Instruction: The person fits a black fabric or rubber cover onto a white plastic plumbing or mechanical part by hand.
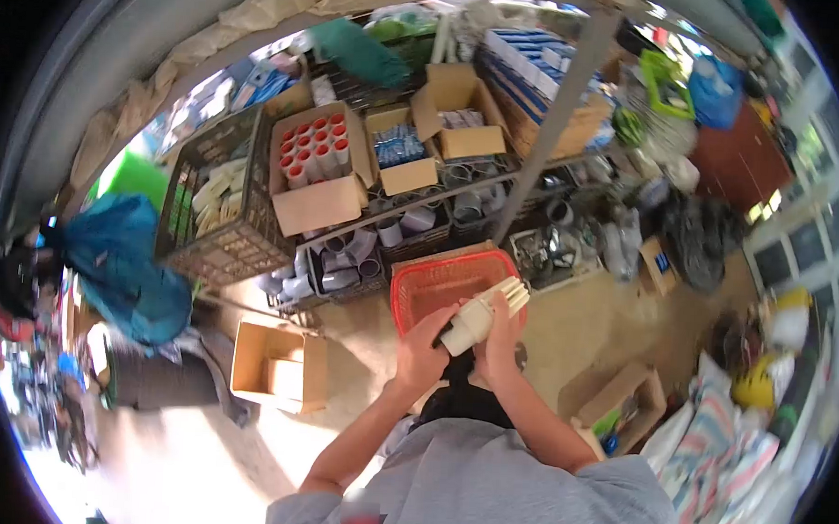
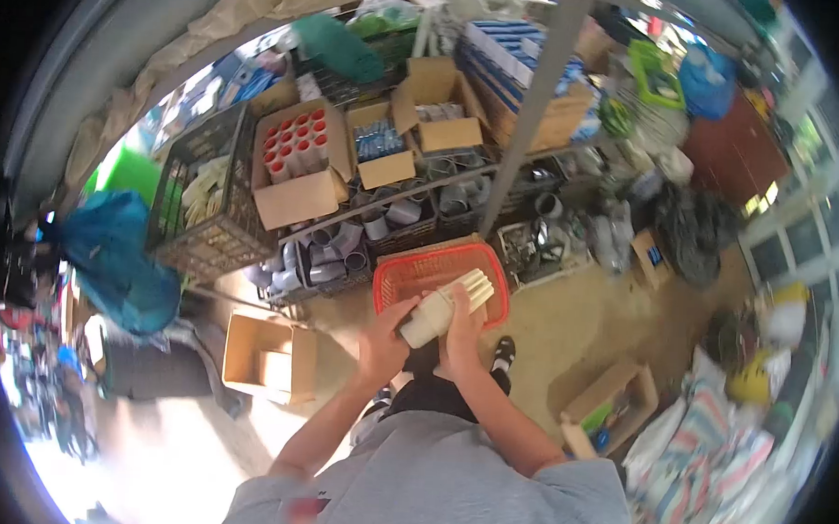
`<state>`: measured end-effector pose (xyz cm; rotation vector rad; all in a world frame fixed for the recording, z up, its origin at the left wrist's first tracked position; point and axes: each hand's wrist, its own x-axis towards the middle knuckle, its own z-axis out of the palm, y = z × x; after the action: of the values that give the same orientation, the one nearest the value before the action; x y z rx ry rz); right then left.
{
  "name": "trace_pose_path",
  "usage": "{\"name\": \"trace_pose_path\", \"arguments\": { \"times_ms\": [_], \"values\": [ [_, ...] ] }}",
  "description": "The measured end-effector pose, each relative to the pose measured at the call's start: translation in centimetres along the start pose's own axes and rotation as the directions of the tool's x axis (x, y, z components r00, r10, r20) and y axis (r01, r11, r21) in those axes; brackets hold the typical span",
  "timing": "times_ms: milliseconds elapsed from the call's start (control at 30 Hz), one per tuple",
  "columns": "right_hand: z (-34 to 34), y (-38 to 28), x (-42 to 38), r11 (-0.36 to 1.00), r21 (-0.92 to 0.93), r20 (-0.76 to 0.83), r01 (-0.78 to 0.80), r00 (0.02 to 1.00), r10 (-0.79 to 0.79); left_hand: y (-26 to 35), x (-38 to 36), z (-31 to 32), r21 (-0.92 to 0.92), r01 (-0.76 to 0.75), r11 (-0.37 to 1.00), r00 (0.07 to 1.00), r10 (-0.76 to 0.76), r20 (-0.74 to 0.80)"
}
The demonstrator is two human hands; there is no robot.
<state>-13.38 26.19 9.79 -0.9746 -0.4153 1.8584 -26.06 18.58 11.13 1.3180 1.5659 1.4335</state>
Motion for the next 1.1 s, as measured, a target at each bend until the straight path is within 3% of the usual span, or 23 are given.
{"name": "trace_pose_path", "arguments": {
  "times_ms": [67, 100, 167, 233, 300, 333, 367, 433, 500, 567, 600, 633, 667, 767, 833, 867, 900, 933, 967, 1000, 1033, 1067, 1100],
  "values": [
    [-2.5, -1.7, 2.0, 0.997, -0.072, -0.003, -0.033, 0.999, 0.033, -0.3, 2.0, 2.9, 0.339, -0.367, 0.867, 0.927, 0.37, 0.057],
    [-3.3, -3.0, 4.5, 0.994, -0.11, -0.035, -0.013, 0.999, 0.009, 0.0, 4.5, 4.1, 0.371, -0.366, 0.853, 0.92, 0.393, 0.004],
    [-6.7, -5.5, 7.8, 0.99, -0.085, 0.033, -0.109, 0.993, 0.113, 1.0, 6.0, 7.2, 0.303, -0.715, 0.63, 0.698, 0.668, 0.258],
    [-7.3, -9.2, 9.1, 0.979, -0.017, 0.137, -0.201, 0.97, 0.202, 1.7, 7.7, 11.3, 0.316, -0.7, 0.64, 0.714, 0.632, 0.303],
    [-8.9, -11.1, 10.8, 0.962, 0.075, 0.118, -0.263, 0.96, 0.253, 0.2, 7.9, 15.7, 0.273, -0.286, 0.918, 0.958, 0.281, 0.058],
    [-8.8, -12.6, 11.4, 0.974, 0.053, 0.044, -0.218, 0.975, 0.216, 1.6, 8.4, 17.4, 0.192, -0.008, 0.981, 0.997, 0.022, -0.072],
    [-9.1, -13.7, 12.2, 0.985, 0.029, -0.028, -0.172, 0.985, 0.173, 1.4, 9.0, 19.3, 0.207, 0.0, 0.978, 0.998, 0.014, -0.069],
    [-9.9, -14.1, 14.0, 0.988, 0.032, 0.055, -0.149, 0.988, 0.147, -0.3, 9.7, 22.4, -0.228, 0.133, 0.965, 0.921, -0.205, -0.33],
    [-10.5, -14.1, 14.5, 0.982, -0.122, 0.069, 0.146, 0.988, -0.138, -2.5, 9.1, 24.2, -0.248, 0.128, 0.96, 0.893, -0.221, -0.392],
    [-11.2, -14.5, 15.7, 0.981, -0.096, 0.171, 0.169, 0.974, -0.151, -3.5, 8.9, 25.4, -0.705, 0.285, 0.649, 0.779, -0.586, -0.225],
    [-12.1, -14.4, 15.9, 0.98, -0.072, 0.262, 0.185, 0.952, -0.16, -3.5, 8.7, 24.9, -0.793, 0.371, 0.484, 0.737, -0.673, -0.066],
    [-13.3, -14.2, 16.2, 0.979, -0.046, 0.345, 0.201, 0.923, -0.173, -3.1, 8.7, 24.3, -0.793, 0.385, 0.473, 0.728, -0.683, -0.054],
    [-15.4, -14.0, 17.7, 0.989, -0.033, 0.487, 0.145, 0.866, -0.111, -2.8, 8.5, 24.0, -0.595, 0.455, 0.663, 0.765, -0.632, -0.119],
    [-15.2, -16.2, 16.1, 0.98, -0.162, 0.379, 0.114, 0.924, -0.045, -0.5, 8.3, 22.4, -0.069, 0.447, 0.892, 0.866, -0.451, -0.218],
    [-15.1, -16.8, 14.1, 0.995, -0.059, 0.146, 0.076, 0.987, -0.067, 0.5, 8.3, 20.9, 0.071, 0.274, 0.959, 0.941, -0.252, -0.226],
    [-13.7, -17.4, 12.9, 0.999, 0.042, 0.094, -0.003, 0.996, -0.001, -0.6, 8.8, 20.6, 0.068, 0.287, 0.956, 0.939, -0.266, -0.217],
    [-14.6, -16.0, 13.3, 0.999, 0.041, 0.076, -0.013, 0.997, 0.01, -2.0, 8.7, 20.2, 0.24, -0.06, 0.969, 0.993, 0.083, -0.088],
    [-15.5, -14.2, 14.2, 1.0, -0.01, -0.057, 0.003, 0.998, -0.004, -2.9, 8.4, 19.8, 0.348, -0.413, 0.841, 0.908, 0.408, 0.093],
    [-16.5, -12.6, 14.6, 0.998, -0.064, -0.188, 0.013, 0.982, -0.025, -3.4, 7.7, 20.1, 0.342, -0.406, 0.848, 0.912, 0.397, 0.099],
    [-16.0, -12.4, 14.3, 0.997, 0.072, -0.19, -0.041, 0.98, 0.054, -3.6, 7.3, 20.9, 0.222, -0.181, 0.958, 0.981, 0.193, -0.033],
    [-15.9, -11.8, 14.3, 0.997, 0.069, -0.194, -0.038, 0.98, 0.051, -4.0, 7.0, 21.3, 0.07, 0.049, 0.996, 0.99, -0.039, -0.135],
    [-16.1, -10.9, 14.2, 0.993, 0.119, -0.205, -0.014, 0.978, 0.038, -4.9, 6.5, 21.1, 0.063, 0.054, 0.997, 0.99, -0.045, -0.132],
    [-16.3, -10.1, 14.3, 0.986, 0.167, -0.217, 0.012, 0.976, 0.025, -6.3, 6.0, 21.2, -0.102, 0.287, 0.953, 0.948, -0.297, -0.112]
  ]
}}
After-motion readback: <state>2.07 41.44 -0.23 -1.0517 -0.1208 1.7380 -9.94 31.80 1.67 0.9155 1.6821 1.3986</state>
